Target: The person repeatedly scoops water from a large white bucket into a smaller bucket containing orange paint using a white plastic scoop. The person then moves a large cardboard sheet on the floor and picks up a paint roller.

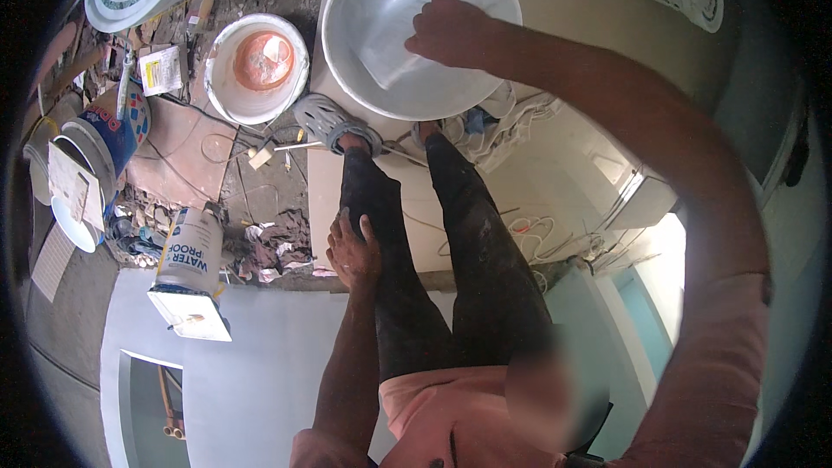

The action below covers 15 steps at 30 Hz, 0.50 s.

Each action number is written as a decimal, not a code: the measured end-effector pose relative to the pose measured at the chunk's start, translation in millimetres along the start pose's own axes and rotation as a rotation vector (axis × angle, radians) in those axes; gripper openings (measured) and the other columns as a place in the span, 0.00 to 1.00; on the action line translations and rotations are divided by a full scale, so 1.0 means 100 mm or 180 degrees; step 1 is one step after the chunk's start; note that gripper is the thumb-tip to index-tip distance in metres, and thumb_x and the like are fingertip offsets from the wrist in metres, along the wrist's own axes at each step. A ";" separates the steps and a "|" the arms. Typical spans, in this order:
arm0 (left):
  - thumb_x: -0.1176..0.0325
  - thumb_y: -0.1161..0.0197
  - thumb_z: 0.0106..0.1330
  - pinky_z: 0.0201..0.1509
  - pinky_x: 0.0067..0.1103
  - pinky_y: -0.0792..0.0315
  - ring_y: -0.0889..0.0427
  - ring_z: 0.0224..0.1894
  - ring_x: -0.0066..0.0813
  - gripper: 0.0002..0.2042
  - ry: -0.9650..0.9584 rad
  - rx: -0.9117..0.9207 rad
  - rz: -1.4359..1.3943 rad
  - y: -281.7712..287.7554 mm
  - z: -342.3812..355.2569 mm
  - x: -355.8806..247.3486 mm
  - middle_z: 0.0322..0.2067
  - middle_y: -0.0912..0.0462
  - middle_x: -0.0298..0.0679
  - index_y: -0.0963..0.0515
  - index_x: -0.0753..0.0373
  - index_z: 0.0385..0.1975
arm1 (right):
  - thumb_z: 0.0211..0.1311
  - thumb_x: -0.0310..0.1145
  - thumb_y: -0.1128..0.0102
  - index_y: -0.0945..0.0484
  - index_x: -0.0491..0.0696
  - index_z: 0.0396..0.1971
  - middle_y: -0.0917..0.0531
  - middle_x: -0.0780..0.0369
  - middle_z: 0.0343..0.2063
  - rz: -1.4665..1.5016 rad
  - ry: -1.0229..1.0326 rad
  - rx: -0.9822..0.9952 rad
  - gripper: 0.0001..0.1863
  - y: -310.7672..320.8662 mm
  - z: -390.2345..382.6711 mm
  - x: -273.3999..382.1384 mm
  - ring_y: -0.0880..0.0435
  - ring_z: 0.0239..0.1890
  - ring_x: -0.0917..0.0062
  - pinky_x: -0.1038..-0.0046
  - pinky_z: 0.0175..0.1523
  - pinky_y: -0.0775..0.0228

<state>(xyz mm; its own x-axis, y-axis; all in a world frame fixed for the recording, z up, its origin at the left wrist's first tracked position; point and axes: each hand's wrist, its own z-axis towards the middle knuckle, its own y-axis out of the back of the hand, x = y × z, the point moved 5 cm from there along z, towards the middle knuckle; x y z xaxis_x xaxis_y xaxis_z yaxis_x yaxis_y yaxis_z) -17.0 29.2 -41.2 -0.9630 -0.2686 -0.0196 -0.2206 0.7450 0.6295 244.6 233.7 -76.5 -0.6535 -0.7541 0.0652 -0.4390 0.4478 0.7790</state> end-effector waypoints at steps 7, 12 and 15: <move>0.53 0.55 0.60 0.49 0.32 0.40 0.33 0.48 0.38 0.21 -0.0043 -0.0035 -0.0013 0.03 -0.02 -0.03 0.47 0.32 0.41 0.36 0.58 0.50 | 0.47 0.38 0.48 0.28 0.61 0.29 0.28 0.69 0.28 -0.0991 0.0657 -0.0959 0.06 0.52 -0.36 -0.05 0.29 0.38 0.77 0.67 0.51 0.41; 0.54 0.55 0.60 0.49 0.31 0.40 0.33 0.48 0.37 0.21 0.0003 -0.0047 0.0018 0.01 0.01 -0.01 0.47 0.32 0.40 0.36 0.57 0.50 | 0.48 0.37 0.49 0.28 0.56 0.32 0.28 0.67 0.29 -0.0757 0.0158 -0.0852 0.09 -0.08 -0.05 -0.01 0.29 0.35 0.77 0.69 0.47 0.38; 0.53 0.55 0.60 0.50 0.31 0.41 0.34 0.49 0.37 0.21 0.0044 0.0041 -0.0024 0.03 0.00 -0.05 0.47 0.32 0.40 0.36 0.57 0.51 | 0.50 0.36 0.50 0.29 0.52 0.35 0.28 0.65 0.28 -0.0496 -0.0265 -0.0995 0.11 -0.28 0.07 -0.04 0.28 0.31 0.76 0.71 0.41 0.34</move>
<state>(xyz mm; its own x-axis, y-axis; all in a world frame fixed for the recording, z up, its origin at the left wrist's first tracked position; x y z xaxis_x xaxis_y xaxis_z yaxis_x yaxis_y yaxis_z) -12.9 32.5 -39.5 -0.9592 -0.2825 -0.0134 -0.2297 0.7507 0.6194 255.3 227.4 -102.5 -0.6471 -0.7543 -0.1106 -0.3360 0.1520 0.9295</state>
